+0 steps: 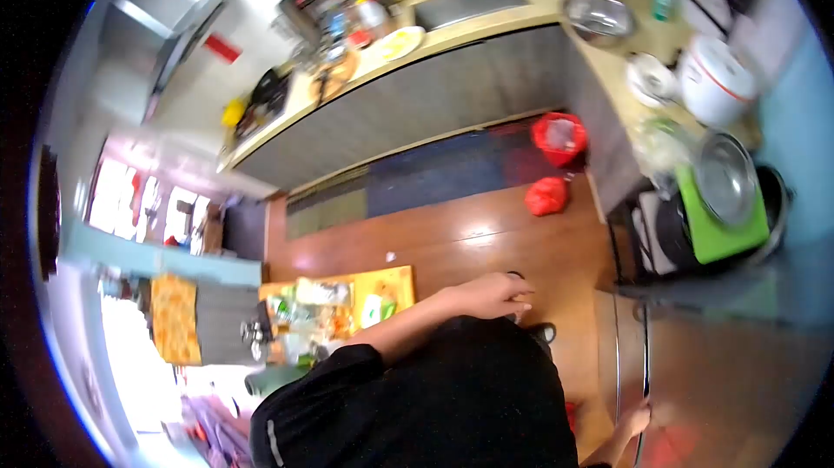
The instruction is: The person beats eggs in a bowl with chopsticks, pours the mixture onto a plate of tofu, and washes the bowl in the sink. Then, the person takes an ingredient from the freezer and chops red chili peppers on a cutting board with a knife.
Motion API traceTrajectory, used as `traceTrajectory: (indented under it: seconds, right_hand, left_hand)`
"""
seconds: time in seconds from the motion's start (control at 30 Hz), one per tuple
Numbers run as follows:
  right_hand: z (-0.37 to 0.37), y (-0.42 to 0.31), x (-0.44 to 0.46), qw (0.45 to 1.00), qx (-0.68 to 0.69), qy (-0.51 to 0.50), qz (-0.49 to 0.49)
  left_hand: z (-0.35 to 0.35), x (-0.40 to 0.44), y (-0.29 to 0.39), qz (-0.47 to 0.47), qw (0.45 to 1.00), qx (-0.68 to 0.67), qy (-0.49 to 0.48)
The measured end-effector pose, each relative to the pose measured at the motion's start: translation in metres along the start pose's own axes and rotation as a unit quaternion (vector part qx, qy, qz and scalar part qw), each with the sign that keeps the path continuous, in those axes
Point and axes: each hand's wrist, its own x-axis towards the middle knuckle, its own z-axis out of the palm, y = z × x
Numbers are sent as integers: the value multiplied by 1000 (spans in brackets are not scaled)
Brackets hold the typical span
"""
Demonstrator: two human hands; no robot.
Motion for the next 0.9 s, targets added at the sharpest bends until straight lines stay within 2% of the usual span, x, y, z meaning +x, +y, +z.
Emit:
traceTrajectory:
  seconds: [0.03,0.07,0.1,0.13,0.17,0.2,0.23,0.27,0.3,0.4,0.47,0.57,0.73,0.87,0.9]
  right_hand:
    - [-7,-7,4,990,81,-51,105]
    - [-13,-8,1,996,-42,-57,-58]
    - [2,-5,5,994,-70,-52,-68]
    - [-53,-33,-12,996,33,-70,52]
    - [-67,-31,-11,983,125,-102,88]
    - [-47,-23,-11,980,176,-21,89]
    - [-111,-43,-35,964,179,-112,158]
    - [-91,-41,-42,943,240,-99,207]
    - [-60,-36,-48,957,222,-56,175]
    - [-36,-51,-89,967,190,-69,158]
    - [3,-65,-122,975,159,-23,152]
    - [5,-77,-139,966,197,17,169]
    - [17,-94,-195,959,236,-11,153]
    - [8,-108,-221,952,235,-66,183]
    - [-12,-107,-222,952,228,-112,173]
  left_hand:
    - [3,2,3,-11,999,-30,-20]
    - [3,9,7,-12,996,-61,-61]
    - [6,15,7,-22,991,-94,-95]
    - [11,24,9,-33,987,-110,-111]
    - [17,36,5,-52,979,-124,-150]
    - [10,45,31,-35,979,-133,-149]
    - [18,56,28,-14,981,-97,-168]
    - [24,64,27,3,983,-58,-174]
    - [37,74,30,15,976,-73,-205]
    - [56,83,28,25,960,-82,-268]
    - [66,82,22,40,949,-54,-307]
    - [74,126,30,35,923,-34,-381]
    - [91,141,22,45,898,14,-437]
    - [101,150,28,62,884,32,-461]
    - [102,155,30,58,884,36,-463]
